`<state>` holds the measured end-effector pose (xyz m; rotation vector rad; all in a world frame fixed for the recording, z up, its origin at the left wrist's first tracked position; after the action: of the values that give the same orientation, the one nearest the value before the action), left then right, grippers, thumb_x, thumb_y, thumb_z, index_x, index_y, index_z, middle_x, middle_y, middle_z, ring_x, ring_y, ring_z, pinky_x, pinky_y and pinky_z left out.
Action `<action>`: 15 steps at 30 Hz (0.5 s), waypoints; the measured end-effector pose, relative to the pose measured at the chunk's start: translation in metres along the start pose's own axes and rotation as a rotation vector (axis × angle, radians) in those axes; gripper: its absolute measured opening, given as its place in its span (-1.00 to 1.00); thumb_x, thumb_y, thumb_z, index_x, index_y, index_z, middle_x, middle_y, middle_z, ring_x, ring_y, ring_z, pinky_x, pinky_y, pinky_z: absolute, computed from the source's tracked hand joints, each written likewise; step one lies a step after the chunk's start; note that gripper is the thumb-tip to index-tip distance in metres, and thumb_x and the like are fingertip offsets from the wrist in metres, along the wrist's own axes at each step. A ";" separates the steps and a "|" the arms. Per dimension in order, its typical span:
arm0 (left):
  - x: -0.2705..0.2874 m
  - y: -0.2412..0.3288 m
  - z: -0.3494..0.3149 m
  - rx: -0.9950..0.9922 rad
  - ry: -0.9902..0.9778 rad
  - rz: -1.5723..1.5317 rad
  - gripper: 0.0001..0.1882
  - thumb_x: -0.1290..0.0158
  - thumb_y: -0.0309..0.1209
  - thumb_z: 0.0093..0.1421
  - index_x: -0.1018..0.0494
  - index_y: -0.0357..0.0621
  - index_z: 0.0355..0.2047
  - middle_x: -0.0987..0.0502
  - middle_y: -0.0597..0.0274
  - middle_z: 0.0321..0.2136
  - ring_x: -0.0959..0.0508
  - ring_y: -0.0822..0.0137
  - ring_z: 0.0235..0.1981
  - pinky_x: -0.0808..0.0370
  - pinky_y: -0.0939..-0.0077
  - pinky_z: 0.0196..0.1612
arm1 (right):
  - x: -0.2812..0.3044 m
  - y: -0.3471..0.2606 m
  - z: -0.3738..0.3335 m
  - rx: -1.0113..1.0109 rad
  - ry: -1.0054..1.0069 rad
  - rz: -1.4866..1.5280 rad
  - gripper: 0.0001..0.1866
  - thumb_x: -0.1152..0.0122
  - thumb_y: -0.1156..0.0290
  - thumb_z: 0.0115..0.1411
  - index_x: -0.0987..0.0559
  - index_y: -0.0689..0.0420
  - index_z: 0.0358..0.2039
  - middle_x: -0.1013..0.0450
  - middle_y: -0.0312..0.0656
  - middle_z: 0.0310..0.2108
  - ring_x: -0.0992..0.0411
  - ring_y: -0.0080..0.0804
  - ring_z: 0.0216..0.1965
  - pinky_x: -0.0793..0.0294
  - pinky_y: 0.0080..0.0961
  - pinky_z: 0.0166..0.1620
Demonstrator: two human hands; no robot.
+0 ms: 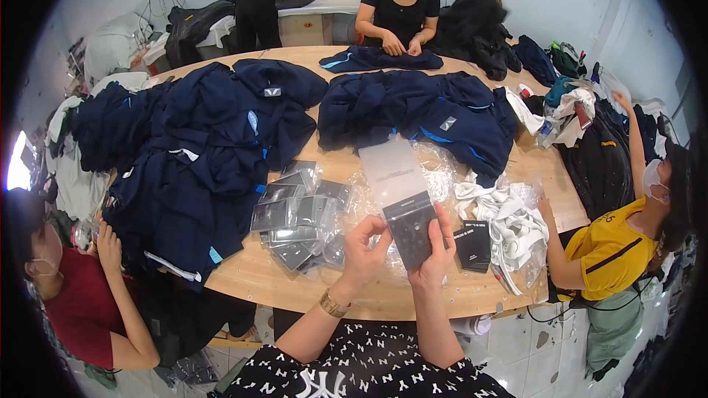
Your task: Placing small labels into clear plastic zip-lock bags at a factory workstation.
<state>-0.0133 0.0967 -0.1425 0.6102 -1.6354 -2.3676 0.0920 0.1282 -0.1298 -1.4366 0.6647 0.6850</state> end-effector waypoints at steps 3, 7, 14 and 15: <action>0.002 0.003 0.000 -0.092 -0.107 0.142 -0.96 0.03 -0.62 0.06 -0.33 -0.29 -0.50 -0.39 0.33 -0.58 -0.36 0.58 -0.51 -0.31 0.70 -0.43 | -0.001 -0.001 -0.006 0.051 0.082 0.014 -0.64 0.07 0.44 0.19 -0.32 0.28 0.00 -0.39 -0.10 -0.15 -0.43 -0.40 -0.23 -0.46 -0.53 -0.20; 0.001 0.012 -0.006 -0.034 -0.191 0.213 -0.96 0.03 -0.62 0.01 -0.32 -0.30 -0.51 -0.37 0.21 -0.62 -0.37 0.51 -0.53 -0.30 0.63 -0.45 | -0.004 -0.001 -0.009 0.074 0.172 0.033 -0.64 0.09 0.40 0.21 -0.33 0.29 0.00 -0.38 -0.11 -0.14 -0.42 -0.39 -0.21 -0.44 -0.51 -0.18; 0.002 0.004 -0.015 -0.029 -0.278 0.176 -0.96 0.02 -0.62 0.01 -0.35 -0.28 -0.48 -0.43 0.18 -0.57 -0.41 0.44 -0.50 -0.34 0.58 -0.41 | -0.006 -0.009 -0.006 0.075 0.092 -0.017 -0.62 0.19 0.28 0.24 -0.37 0.30 -0.08 -0.34 -0.08 -0.11 -0.36 -0.37 -0.14 -0.38 -0.47 -0.12; 0.002 0.004 -0.015 -0.028 -0.278 0.133 -0.95 0.03 -0.61 0.02 -0.37 -0.27 -0.46 -0.45 0.18 -0.55 -0.43 0.43 -0.48 -0.35 0.57 -0.39 | -0.005 -0.009 -0.003 0.072 0.026 -0.007 -0.62 0.23 0.28 0.25 -0.39 0.32 -0.11 -0.33 -0.04 -0.11 -0.36 -0.34 -0.13 -0.38 -0.46 -0.11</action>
<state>-0.0088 0.0821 -0.1435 0.1652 -1.6852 -2.4585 0.0955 0.1248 -0.1203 -1.3827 0.6973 0.6322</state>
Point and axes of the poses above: each hand's wrist, its own z-axis towards the middle knuckle, its own x-axis out of the back of the hand, y = z × x, the point moved 1 cm from there along z, towards the middle knuckle
